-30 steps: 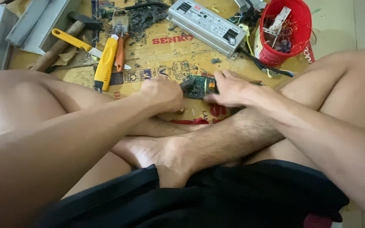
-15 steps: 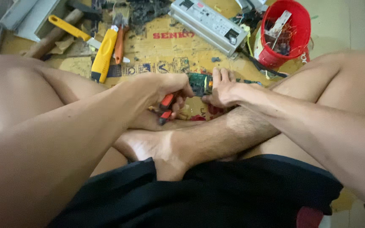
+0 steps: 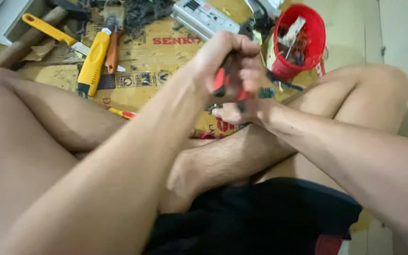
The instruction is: The person sits cross-legged on the floor and uses pliers and a screwdriver to remove components from a green circuit board. They repeatedly pry and pull at parts of the board, occasionally switching between tools to extract pieces.
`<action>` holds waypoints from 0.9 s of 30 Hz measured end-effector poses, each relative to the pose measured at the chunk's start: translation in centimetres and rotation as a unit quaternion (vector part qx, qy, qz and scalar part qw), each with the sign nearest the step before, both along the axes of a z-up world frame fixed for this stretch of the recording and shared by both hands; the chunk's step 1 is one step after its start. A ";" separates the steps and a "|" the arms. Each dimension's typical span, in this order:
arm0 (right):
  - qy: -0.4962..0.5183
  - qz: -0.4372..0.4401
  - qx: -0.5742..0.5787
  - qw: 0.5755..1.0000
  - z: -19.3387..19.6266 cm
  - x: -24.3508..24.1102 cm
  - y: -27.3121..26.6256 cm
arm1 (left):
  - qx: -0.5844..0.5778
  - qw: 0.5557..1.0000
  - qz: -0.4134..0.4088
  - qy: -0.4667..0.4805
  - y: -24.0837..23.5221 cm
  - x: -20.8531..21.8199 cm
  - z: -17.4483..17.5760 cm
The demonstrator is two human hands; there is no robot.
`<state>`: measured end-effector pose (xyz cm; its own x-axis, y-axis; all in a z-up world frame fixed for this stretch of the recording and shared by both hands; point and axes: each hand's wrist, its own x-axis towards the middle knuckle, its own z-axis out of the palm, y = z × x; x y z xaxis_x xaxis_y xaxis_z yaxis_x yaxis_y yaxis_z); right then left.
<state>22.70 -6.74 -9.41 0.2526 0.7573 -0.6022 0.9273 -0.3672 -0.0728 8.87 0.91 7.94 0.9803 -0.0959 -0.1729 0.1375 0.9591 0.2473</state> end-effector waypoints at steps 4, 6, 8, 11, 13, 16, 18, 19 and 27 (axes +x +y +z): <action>-0.109 -0.052 0.096 0.988 1.3 -1.0 0.7 | 0.409 0.886 0.002 0.219 2.1 -3.8 -4.4; -0.082 -0.084 0.092 0.989 3.9 -2.2 0.3 | 0.527 0.797 -0.053 0.289 3.0 -5.3 -7.0; -0.038 -0.154 0.181 0.971 6.3 -1.8 0.5 | 0.663 0.664 -0.087 0.335 4.0 -6.6 -6.9; 0.021 -0.260 0.309 0.915 8.4 0.1 0.6 | 0.789 0.492 -0.175 0.324 2.0 -7.7 -1.3; 0.017 -0.263 0.273 0.925 7.8 -0.1 0.3 | 0.776 0.511 -0.152 0.337 4.1 -6.9 -5.4; -0.005 -0.238 0.252 0.938 8.0 -1.2 0.1 | 0.715 0.595 -0.065 0.361 7.8 -6.8 -10.4; -0.021 -0.209 0.270 0.940 7.5 -1.9 0.2 | 0.661 0.652 0.001 0.370 10.1 -7.6 -11.7; -0.012 -0.175 0.293 0.940 6.9 -2.1 0.3 | 0.656 0.649 0.023 0.384 10.9 -8.0 -11.6; -0.016 -0.019 0.405 0.914 6.4 -3.1 0.3 | 0.852 0.336 -0.047 0.399 10.1 -11.0 -5.0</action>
